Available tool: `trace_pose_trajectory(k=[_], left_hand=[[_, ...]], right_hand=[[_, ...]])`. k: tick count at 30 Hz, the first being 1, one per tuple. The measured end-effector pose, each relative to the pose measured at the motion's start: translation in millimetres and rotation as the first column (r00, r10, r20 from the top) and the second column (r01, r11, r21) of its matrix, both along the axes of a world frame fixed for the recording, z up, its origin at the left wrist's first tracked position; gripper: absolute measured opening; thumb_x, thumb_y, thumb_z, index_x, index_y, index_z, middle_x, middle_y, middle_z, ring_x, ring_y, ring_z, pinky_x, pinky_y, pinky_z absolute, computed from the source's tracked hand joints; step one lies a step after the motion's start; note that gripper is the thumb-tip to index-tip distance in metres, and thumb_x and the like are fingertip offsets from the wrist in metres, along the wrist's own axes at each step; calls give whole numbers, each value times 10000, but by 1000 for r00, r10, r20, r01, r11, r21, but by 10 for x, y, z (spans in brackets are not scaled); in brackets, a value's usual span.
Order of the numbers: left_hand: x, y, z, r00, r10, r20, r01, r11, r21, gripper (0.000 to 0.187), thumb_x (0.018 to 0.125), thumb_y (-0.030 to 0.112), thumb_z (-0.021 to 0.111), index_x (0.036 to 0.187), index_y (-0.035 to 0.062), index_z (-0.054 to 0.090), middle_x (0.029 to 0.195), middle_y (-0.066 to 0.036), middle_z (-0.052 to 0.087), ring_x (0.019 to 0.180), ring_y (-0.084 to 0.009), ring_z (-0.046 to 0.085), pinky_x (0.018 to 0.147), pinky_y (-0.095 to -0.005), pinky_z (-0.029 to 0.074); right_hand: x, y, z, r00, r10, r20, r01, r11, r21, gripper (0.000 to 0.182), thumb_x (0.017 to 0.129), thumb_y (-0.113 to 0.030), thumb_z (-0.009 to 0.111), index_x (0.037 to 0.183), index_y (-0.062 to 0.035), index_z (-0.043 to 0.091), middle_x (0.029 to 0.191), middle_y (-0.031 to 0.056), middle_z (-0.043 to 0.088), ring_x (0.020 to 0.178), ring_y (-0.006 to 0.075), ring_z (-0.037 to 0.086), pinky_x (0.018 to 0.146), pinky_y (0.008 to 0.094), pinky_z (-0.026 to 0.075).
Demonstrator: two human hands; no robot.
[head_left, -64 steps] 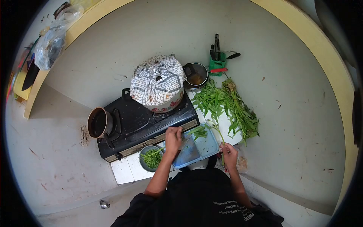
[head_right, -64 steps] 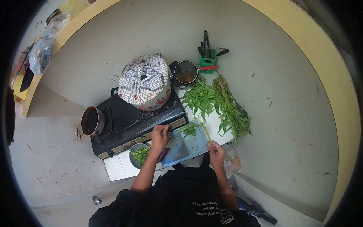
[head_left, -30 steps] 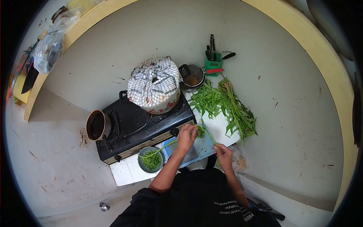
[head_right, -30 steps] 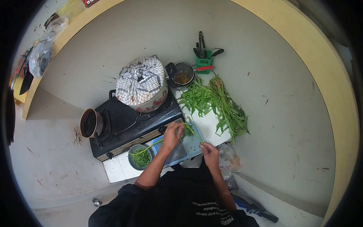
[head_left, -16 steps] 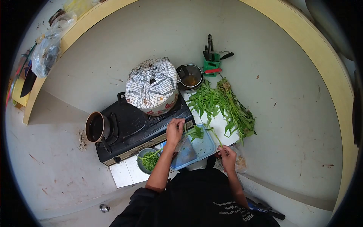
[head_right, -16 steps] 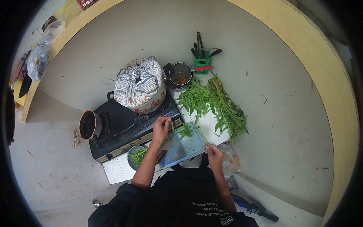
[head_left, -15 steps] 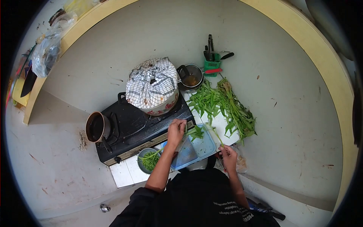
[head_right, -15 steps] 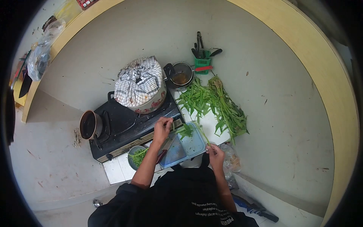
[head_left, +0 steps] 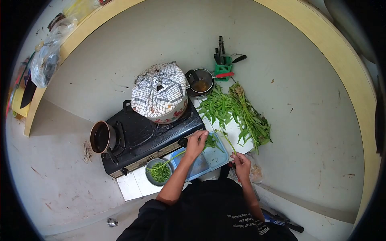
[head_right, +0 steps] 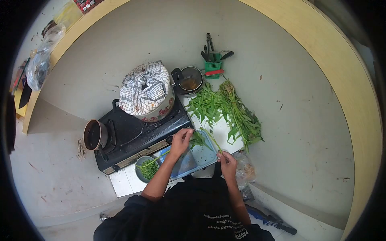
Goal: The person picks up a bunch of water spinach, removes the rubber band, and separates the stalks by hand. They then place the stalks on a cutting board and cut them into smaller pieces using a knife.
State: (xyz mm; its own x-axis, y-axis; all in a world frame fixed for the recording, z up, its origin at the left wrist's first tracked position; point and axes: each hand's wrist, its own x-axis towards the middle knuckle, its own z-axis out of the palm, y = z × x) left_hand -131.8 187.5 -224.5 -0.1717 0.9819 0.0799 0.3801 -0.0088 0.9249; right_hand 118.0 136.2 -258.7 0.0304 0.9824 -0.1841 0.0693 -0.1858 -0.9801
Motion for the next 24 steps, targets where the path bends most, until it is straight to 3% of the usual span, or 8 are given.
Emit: trace_pose_trajectory(k=[4, 10, 16, 22, 24], left_hand=[[86, 21, 23, 994, -80, -75, 89, 989, 117, 193, 949, 139, 656, 1058, -14, 703, 936, -128, 672, 842, -211, 668, 775, -318, 524], [12, 42, -89, 984, 17, -180, -11, 999, 34, 173, 928, 132, 664, 1025, -2, 714, 956, -146, 684, 881, -273, 678, 793, -350, 529], [-134, 27, 24, 904, 102, -416, -67, 993, 99, 147, 898, 154, 662, 967, 44, 730, 952, -127, 689, 927, -332, 651, 817, -426, 508], [-112, 15, 54, 832, 261, -489, -235, 965, 115, 159, 897, 159, 667, 956, 24, 729, 948, -159, 701, 873, -385, 662, 837, -438, 518], [-152, -5, -42, 786, 383, -486, -402, 913, 68, 173, 906, 163, 665, 953, 9, 728, 942, -179, 699, 841, -389, 671, 808, -435, 530]], right_hand=[[-33, 12, 39, 1000, 12, 17, -12, 1000, -3, 205, 958, -97, 648, 1107, 31, 708, 902, 86, 744, 732, 107, 666, 697, 250, 540], [-57, 2, 80, 999, 14, 36, -16, 998, 55, 187, 945, -73, 645, 1087, 28, 714, 880, 84, 749, 711, 110, 673, 679, 255, 540], [-64, -24, 119, 983, 93, 156, -107, 991, 83, 185, 938, -77, 649, 1069, 37, 713, 883, 78, 751, 701, 107, 670, 655, 250, 536], [-234, -62, 242, 980, 130, 148, -146, 984, 103, 187, 928, -75, 652, 1059, 44, 713, 872, 92, 755, 691, 122, 689, 659, 256, 540], [-251, -76, 172, 986, 113, 125, -124, 989, 85, 186, 933, -74, 647, 1061, 43, 713, 874, 88, 753, 685, 118, 682, 652, 254, 537]])
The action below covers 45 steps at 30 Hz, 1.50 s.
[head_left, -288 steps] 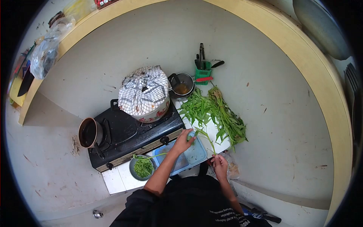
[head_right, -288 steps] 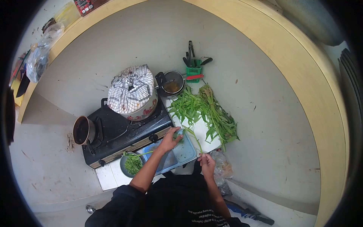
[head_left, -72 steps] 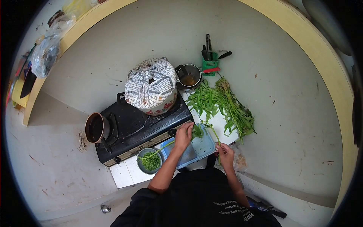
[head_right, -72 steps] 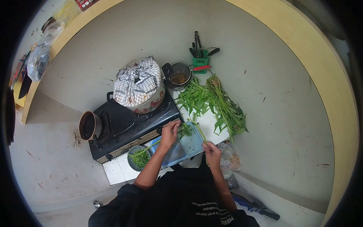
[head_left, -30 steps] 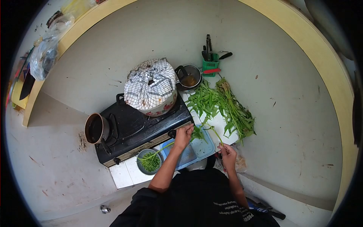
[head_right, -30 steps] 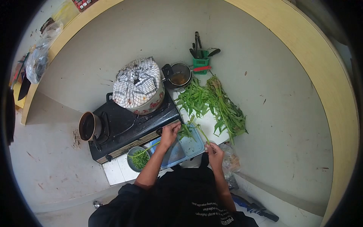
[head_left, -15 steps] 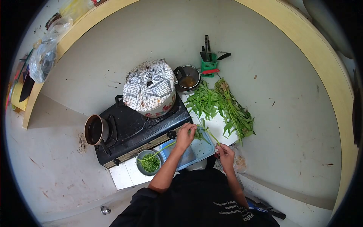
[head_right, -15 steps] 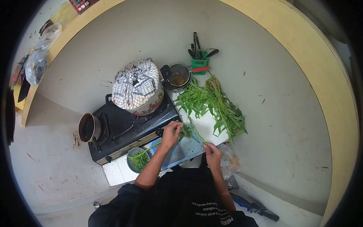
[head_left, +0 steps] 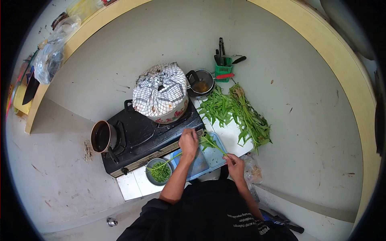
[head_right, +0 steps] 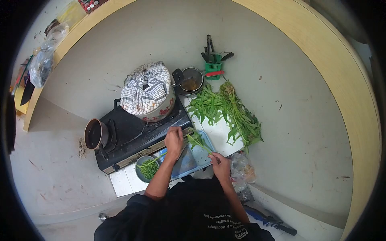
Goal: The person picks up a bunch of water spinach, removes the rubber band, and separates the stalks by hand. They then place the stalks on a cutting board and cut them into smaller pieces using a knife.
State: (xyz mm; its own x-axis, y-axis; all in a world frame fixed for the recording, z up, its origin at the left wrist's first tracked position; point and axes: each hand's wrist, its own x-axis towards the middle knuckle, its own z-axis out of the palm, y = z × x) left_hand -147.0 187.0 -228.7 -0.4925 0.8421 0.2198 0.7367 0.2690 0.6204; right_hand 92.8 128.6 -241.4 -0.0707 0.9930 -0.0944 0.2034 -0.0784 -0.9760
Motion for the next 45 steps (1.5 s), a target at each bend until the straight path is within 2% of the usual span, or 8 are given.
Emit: trace_pose_trajectory(k=[1, 12, 15, 19, 22, 28, 34, 45], left_hand=[[-36, 5, -53, 996, 86, 9, -86, 996, -21, 181, 910, 166, 665, 952, 1, 728, 939, -189, 698, 825, -391, 675, 793, -434, 536], [-79, -110, -382, 778, -306, 549, 367, 930, -2, 287, 926, 92, 610, 1188, 11, 693, 975, -219, 715, 888, -328, 714, 819, -368, 547], [18, -105, -316, 827, -409, 385, 433, 901, 29, 328, 921, 96, 630, 1235, 9, 664, 1041, -218, 696, 940, -274, 703, 861, -357, 530], [79, -86, -115, 803, -349, 484, 341, 934, 108, 437, 907, 83, 648, 1339, 56, 589, 1248, -139, 635, 1115, -251, 630, 949, -353, 485], [86, -76, 23, 678, -484, 554, 397, 875, 279, 463, 912, 83, 642, 1367, 75, 554, 1243, -90, 620, 1130, -243, 610, 978, -333, 458], [156, -47, 204, 606, -586, 538, 555, 796, 242, 381, 941, 32, 593, 1322, 57, 589, 1182, -89, 654, 1147, -204, 608, 973, -321, 466], [151, -26, 92, 761, -456, 462, 418, 889, 189, 187, 967, 80, 600, 1091, 14, 723, 992, -129, 701, 942, -221, 667, 886, -316, 500], [104, 20, -24, 927, -284, 246, 254, 956, 149, 196, 916, 106, 617, 1038, 24, 747, 1004, -155, 724, 942, -348, 670, 883, -392, 509]], right_hand=[[27, -4, -22, 1000, -17, -9, 17, 1000, -22, 189, 938, -77, 640, 1069, 40, 713, 878, 88, 753, 680, 115, 676, 644, 253, 533], [293, 96, -59, 996, -39, -84, 31, 995, -94, 248, 1001, -135, 572, 1157, 9, 701, 903, 83, 747, 640, 82, 634, 587, 223, 499], [237, 58, 20, 999, -7, -51, 1, 992, -124, 269, 1020, -160, 560, 1155, 29, 695, 877, 93, 735, 608, 74, 580, 591, 223, 474], [265, 24, -56, 999, 24, -49, -30, 992, -125, 278, 1026, -169, 551, 1149, 32, 698, 852, 95, 731, 597, 73, 572, 572, 223, 471], [290, 10, -114, 997, 37, -61, -47, 986, -161, 280, 1025, -175, 555, 1139, 35, 700, 840, 94, 727, 594, 74, 570, 563, 223, 470], [275, -12, -90, 993, 112, -43, -118, 972, -205, 279, 1017, -182, 564, 1117, 39, 703, 830, 96, 723, 581, 80, 567, 562, 230, 476], [269, -52, -62, 986, 163, -31, -166, 965, -202, 273, 1013, -185, 563, 1096, 32, 707, 843, 90, 734, 573, 87, 580, 563, 239, 488], [141, -78, 94, 958, 280, -58, -286, 932, -221, 286, 1019, -228, 569, 1073, 21, 699, 870, 76, 739, 589, 88, 586, 582, 229, 481]])
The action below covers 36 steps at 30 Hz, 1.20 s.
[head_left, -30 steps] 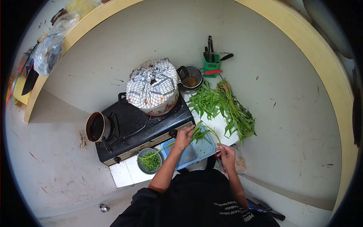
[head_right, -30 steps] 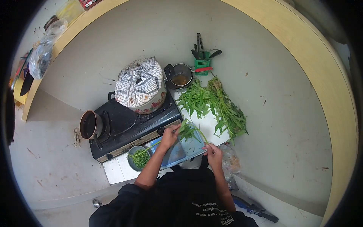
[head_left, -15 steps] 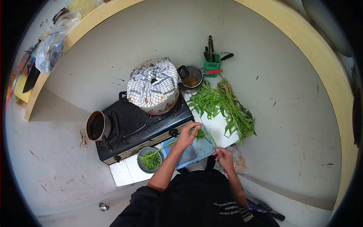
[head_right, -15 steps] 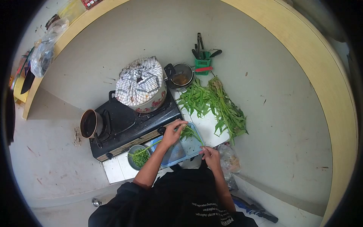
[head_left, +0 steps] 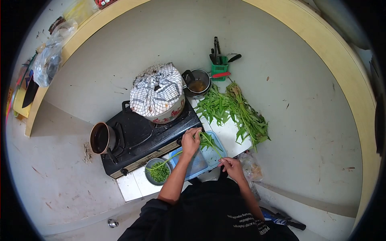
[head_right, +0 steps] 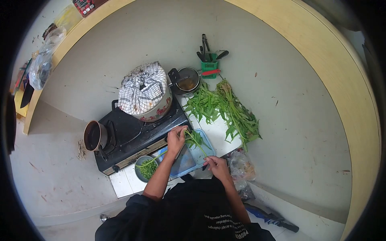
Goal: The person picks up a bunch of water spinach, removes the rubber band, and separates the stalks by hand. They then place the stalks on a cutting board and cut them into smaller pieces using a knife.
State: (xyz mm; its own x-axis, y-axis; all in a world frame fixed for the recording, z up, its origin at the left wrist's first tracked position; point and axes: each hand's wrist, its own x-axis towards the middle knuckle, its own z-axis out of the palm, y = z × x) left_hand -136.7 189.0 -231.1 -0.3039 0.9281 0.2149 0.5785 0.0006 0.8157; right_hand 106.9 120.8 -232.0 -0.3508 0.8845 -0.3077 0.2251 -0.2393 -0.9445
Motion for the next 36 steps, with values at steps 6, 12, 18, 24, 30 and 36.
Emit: trace_pose_trajectory(k=[6, 12, 18, 24, 30, 36], left_hand=[[113, -41, -129, 990, 139, 25, -139, 990, 8, 198, 937, 115, 614, 1032, 12, 755, 960, -200, 730, 903, -316, 696, 856, -375, 518], [39, -45, -393, 930, 350, 110, -339, 935, -107, 202, 951, 122, 615, 1035, 1, 753, 930, -208, 729, 846, -283, 690, 815, -372, 517], [-413, 27, -177, 983, 182, 21, -183, 977, 113, 195, 935, 149, 667, 1029, 2, 755, 857, -155, 696, 756, -246, 633, 746, -339, 506], [-226, 21, -513, 856, 73, 511, 9, 988, -156, 254, 955, 151, 676, 1128, -33, 695, 894, -13, 705, 803, -74, 619, 727, -227, 492], [-10, -29, -698, 877, 38, 478, 79, 972, -223, 326, 923, 73, 643, 1224, -52, 622, 960, -97, 704, 812, -162, 659, 768, -269, 540], [99, -171, -404, 969, -147, 200, 181, 970, -160, 418, 892, 134, 692, 1287, 25, 610, 1168, -166, 637, 1040, -267, 612, 910, -364, 501]], right_hand=[[2, 22, 6, 1000, 24, 11, -24, 1000, -10, 281, 1020, -227, 569, 1056, 16, 705, 870, 75, 737, 597, 93, 589, 585, 236, 482], [35, 1, -122, 999, 47, 11, -47, 999, 5, 273, 1002, -205, 589, 1071, 33, 705, 866, 84, 748, 604, 102, 616, 593, 252, 507], [458, -129, -298, 995, -93, 32, 95, 993, -63, 260, 1010, -188, 565, 1071, 24, 702, 874, 91, 743, 615, 109, 629, 595, 256, 513], [496, 37, -281, 968, -238, -77, 237, 971, -28, 279, 1019, -188, 557, 1074, 54, 687, 880, 103, 740, 635, 102, 616, 629, 245, 507], [388, 54, -284, 975, -209, -75, 207, 978, -30, 294, 1030, -207, 552, 1101, 48, 682, 906, 111, 740, 652, 99, 602, 645, 243, 501], [313, 25, -246, 982, -175, -70, 170, 983, -69, 303, 1033, -220, 547, 1090, 44, 685, 899, 114, 734, 657, 108, 606, 649, 250, 507]])
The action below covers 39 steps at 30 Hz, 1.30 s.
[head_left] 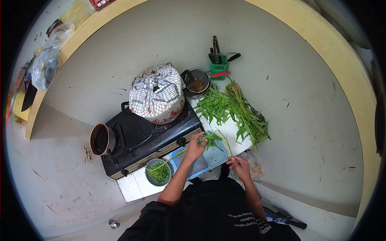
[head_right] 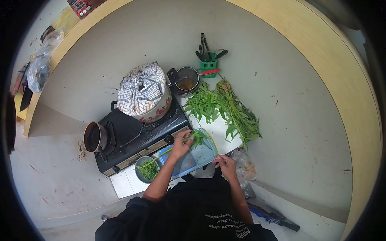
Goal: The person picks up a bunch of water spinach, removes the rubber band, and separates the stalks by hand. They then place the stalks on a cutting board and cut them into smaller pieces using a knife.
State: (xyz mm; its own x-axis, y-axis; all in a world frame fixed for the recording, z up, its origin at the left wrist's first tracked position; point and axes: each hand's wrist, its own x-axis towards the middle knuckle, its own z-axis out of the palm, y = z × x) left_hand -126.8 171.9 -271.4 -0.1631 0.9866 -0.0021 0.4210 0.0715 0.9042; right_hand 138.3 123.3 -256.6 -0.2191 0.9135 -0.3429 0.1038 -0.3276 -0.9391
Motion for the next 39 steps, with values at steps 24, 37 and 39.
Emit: trace_pose_trajectory(k=[24, 37, 39], left_hand=[[249, 5, 482, 903, -73, -423, 166, 968, 186, 143, 820, 189, 721, 926, 100, 756, 1125, -77, 638, 1072, -283, 559, 883, -425, 411], [-442, 263, -70, 983, 166, 76, -161, 984, -72, 224, 921, 209, 699, 994, 4, 751, 798, -38, 687, 676, -108, 600, 628, -272, 483], [-390, 253, 108, 964, 158, 212, -134, 983, -126, 282, 935, 255, 706, 1007, -15, 744, 703, 2, 643, 610, -80, 562, 580, -257, 462]], right_hand=[[-160, 96, 90, 990, 144, -2, -144, 990, -15, 337, 1038, -248, 533, 1075, 52, 683, 884, 108, 743, 676, 107, 638, 663, 256, 524], [51, -26, -112, 1000, 19, 0, -19, 1000, 0, 312, 1026, -240, 561, 1118, 34, 679, 903, 98, 737, 654, 102, 615, 618, 239, 495], [77, -22, -87, 999, -30, -30, 29, 1000, -9, 310, 1022, -235, 570, 1128, 35, 679, 901, 98, 737, 645, 96, 606, 606, 236, 486]])
